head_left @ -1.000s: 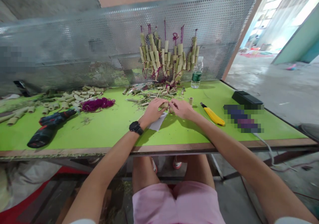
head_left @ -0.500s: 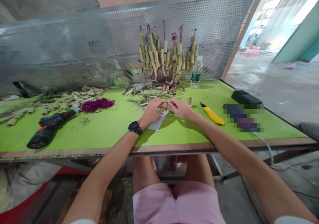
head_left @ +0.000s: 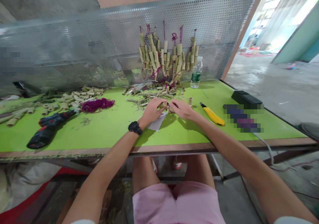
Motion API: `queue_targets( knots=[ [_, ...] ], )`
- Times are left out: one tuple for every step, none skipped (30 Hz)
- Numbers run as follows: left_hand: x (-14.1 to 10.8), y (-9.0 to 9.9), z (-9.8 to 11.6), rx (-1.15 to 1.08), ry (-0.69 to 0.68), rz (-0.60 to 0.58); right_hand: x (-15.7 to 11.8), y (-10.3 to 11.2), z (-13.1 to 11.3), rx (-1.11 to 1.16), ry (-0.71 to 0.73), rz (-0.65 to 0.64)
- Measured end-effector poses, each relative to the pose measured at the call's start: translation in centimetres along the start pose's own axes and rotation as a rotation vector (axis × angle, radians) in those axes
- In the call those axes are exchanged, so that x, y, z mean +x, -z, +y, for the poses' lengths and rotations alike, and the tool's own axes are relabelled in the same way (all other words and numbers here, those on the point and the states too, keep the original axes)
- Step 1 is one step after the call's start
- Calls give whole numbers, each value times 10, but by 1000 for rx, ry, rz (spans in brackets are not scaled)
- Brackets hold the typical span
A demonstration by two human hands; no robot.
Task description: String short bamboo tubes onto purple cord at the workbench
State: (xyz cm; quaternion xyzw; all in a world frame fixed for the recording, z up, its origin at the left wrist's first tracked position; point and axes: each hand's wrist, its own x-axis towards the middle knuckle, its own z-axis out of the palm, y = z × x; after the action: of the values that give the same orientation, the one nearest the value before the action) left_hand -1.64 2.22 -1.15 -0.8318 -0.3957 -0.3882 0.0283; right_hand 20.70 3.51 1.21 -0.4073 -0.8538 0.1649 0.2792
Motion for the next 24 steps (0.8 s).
queue_targets(
  knots=[
    [0,0,0,0,-2,3,0,-1,1,5,0,12],
    [0,0,0,-2,-6,6,1,-1,2,14,1,25],
    [0,0,0,-5,-13,9,1,-2,3,26,5,37],
    [0,0,0,-10,-21,12,1,-3,3,39,13,44],
    [0,0,0,-15,-29,14,2,-3,4,52,25,49],
    [0,0,0,-19,-35,15,2,-4,4,63,39,52],
    [0,0,0,-20,-36,14,2,-4,4,71,55,55],
    [1,0,1,-18,-32,13,2,-4,4,77,69,60],
    [1,0,1,-14,-27,12,2,-3,4,80,79,66],
    [1,0,1,-10,-21,10,2,-3,5,80,84,74],
    [1,1,2,-5,-17,5,2,-3,5,78,84,83],
    [1,1,2,-1,-13,0,3,-3,5,74,80,92],
    [1,1,2,2,-11,-7,3,-2,5,69,73,99],
    [1,1,2,4,-9,-11,3,-2,5,62,64,107],
    [1,1,1,5,-8,-13,4,-2,5,55,54,111],
    [1,1,1,4,-9,-10,4,-2,5,46,46,107],
    [1,1,1,2,-13,-4,4,-2,4,36,39,91],
    [1,1,0,0,-21,2,4,-2,4,28,34,61],
    [0,0,0,-2,-29,7,3,-2,3,23,32,26],
    [0,0,-1,-3,-36,10,3,-1,2,19,32,-8],
    [0,0,-1,-2,-39,10,1,-1,1,18,34,-35],
    [0,0,-1,-1,-39,9,0,0,0,20,37,-48],
    [0,0,-1,1,-35,8,-1,2,-2,25,42,-49],
    [0,0,-1,3,-29,7,-2,3,-3,29,49,-42]
  ],
)
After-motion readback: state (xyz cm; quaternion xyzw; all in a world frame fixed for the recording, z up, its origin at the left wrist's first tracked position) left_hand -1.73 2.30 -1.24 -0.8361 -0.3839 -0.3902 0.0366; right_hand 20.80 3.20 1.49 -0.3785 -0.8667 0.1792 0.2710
